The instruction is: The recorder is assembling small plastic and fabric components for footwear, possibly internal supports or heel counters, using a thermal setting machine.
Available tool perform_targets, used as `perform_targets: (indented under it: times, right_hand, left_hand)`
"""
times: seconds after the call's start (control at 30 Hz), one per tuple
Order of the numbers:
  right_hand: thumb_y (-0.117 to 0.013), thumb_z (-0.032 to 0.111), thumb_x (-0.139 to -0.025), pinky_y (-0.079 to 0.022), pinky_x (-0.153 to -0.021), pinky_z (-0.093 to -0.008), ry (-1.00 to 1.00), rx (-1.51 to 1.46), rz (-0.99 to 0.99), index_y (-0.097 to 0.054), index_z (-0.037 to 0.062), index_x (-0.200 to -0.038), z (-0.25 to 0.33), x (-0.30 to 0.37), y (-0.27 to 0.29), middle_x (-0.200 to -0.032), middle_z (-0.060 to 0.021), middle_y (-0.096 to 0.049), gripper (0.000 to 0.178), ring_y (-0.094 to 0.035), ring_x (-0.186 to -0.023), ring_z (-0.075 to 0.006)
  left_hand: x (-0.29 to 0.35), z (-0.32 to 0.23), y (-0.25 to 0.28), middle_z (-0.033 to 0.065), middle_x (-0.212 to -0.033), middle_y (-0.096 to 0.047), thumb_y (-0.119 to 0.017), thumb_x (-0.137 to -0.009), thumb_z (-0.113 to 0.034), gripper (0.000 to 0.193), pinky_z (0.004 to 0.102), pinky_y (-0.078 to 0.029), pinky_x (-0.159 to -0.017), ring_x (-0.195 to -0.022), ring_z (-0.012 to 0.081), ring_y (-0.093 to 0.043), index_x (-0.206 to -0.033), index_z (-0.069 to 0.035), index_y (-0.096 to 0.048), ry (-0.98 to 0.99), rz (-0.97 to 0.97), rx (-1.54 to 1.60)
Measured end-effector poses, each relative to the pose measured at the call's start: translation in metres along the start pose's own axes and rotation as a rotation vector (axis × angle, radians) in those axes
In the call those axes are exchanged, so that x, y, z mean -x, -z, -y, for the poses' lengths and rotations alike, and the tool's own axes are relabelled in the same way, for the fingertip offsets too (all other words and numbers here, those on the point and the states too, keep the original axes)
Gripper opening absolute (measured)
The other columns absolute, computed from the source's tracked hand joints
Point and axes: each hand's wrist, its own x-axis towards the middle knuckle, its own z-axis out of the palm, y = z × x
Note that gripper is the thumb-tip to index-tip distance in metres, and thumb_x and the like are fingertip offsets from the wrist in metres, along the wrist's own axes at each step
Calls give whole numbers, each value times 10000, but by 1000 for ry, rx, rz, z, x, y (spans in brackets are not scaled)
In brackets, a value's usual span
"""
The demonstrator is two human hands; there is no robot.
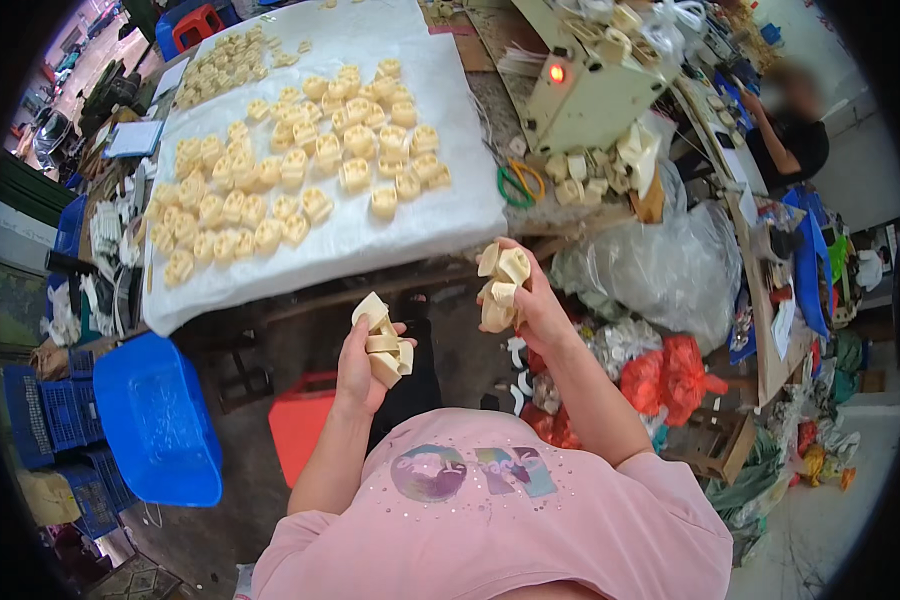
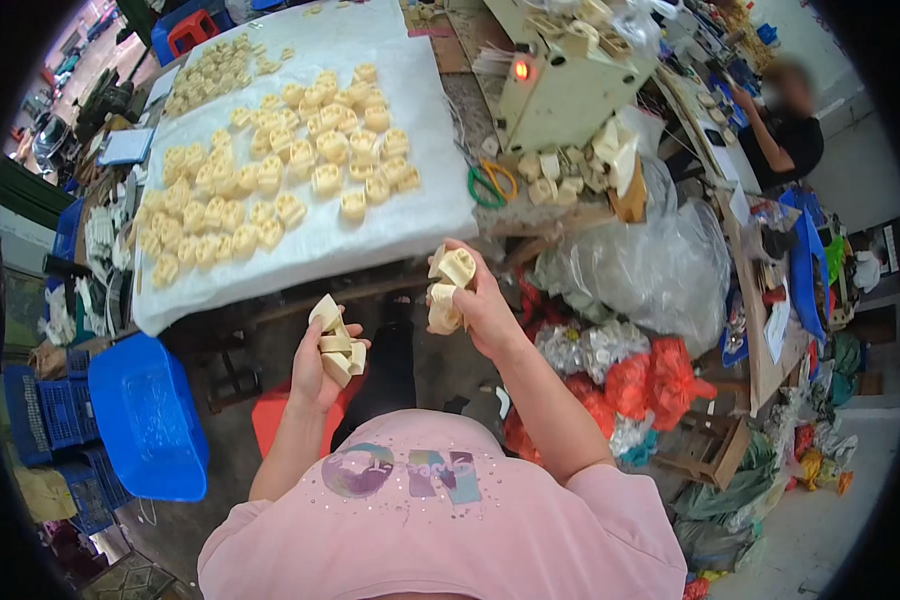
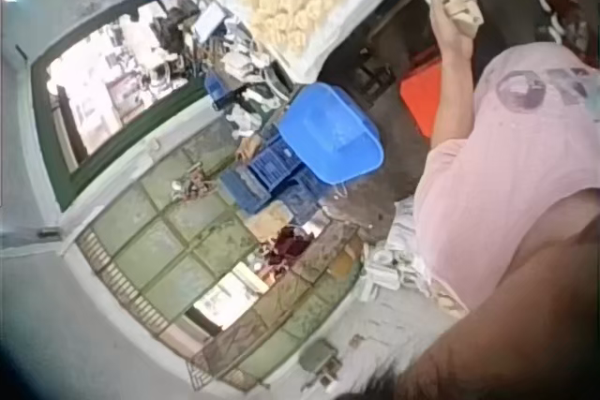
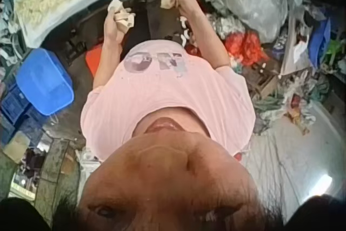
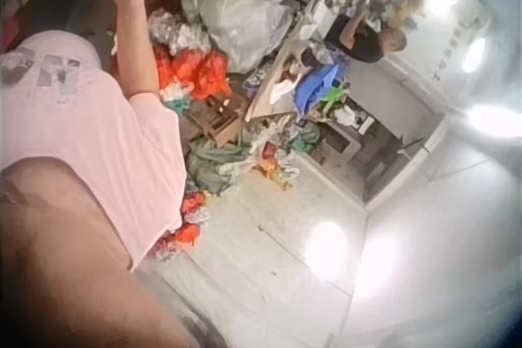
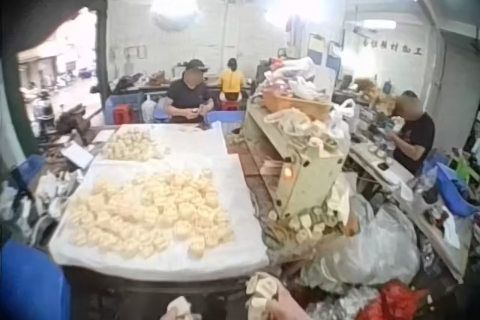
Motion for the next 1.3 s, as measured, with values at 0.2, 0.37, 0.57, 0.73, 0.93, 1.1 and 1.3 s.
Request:
perform_targets:
  times: [0.2, 0.37, 0.57, 0.73, 0.93, 1.1, 1.3]
  right_hand:
    - [-500, 17, -675, -378, -909, -284, 115, 126, -93, -364, 63, -1312, 86, -190, 0, -1154, -77, -472, 653, -461, -1064, -171]
    - [-529, 27, -679, -385, -910, -296, 141, 223, -237, -379, 67, -1302, 145, -310, 7, -1147, -75, -474, 642, -467, -1047, -173]
    - [-618, 99, -666, -412, -891, -313, 158, 413, -453, -392, 77, -1292, 190, -417, 28, -1165, -96, -494, 665, -488, -1063, -192]
    - [-568, 67, -663, -444, -822, -295, 265, 514, -580, -428, 51, -1253, 212, -523, 45, -1080, -81, -526, 606, -522, -980, -174]
    - [-690, 232, -573, -417, -904, -361, 218, 1013, -1012, -469, 64, -1232, 247, -630, 94, -1137, -164, -555, 715, -531, -1065, -302]
    - [-696, 194, -571, -433, -865, -338, 218, 1052, -1169, -546, 64, -1085, 243, -663, 175, -1035, -115, -600, 551, -573, -985, -249]
    - [-679, 95, -599, -452, -802, -299, 170, 915, -1233, -552, 30, -1026, 232, -666, 237, -977, -90, -603, 450, -584, -924, -187]
  left_hand:
    - [-161, -111, -76, 143, -956, -590, -340, -953, -338, 400, 377, -500, -718, -816, 277, -608, -1187, -38, -463, 23, -33, -84]
    - [-296, -179, -135, 131, -974, -583, -359, -950, -313, 363, 377, -495, -735, -833, 257, -594, -1142, -28, -475, 32, 63, -122]
    - [-427, -212, -200, 113, -936, -576, -375, -948, -305, 341, 359, -493, -711, -801, 216, -581, -1128, -33, -475, 46, 108, -207]
    - [-516, -226, -251, 92, -972, -568, -377, -946, -285, 330, 340, -487, -717, -832, 193, -574, -1145, -35, -462, -3, 150, -210]
    - [-637, -221, -299, 73, -1043, -553, -381, -934, -244, 340, 321, -452, -770, -887, 169, -550, -1178, -18, -453, -104, 206, -265]
    - [-715, -190, -342, 126, -1050, -572, -419, -899, -246, 376, 342, -419, -823, -941, 222, -551, -1169, 12, -469, -149, 222, -468]
    - [-746, -157, -392, 287, -1236, -444, -398, -883, -317, 513, 448, -295, -980, -1187, 416, -356, -1288, -3, -380, -156, 343, -828]
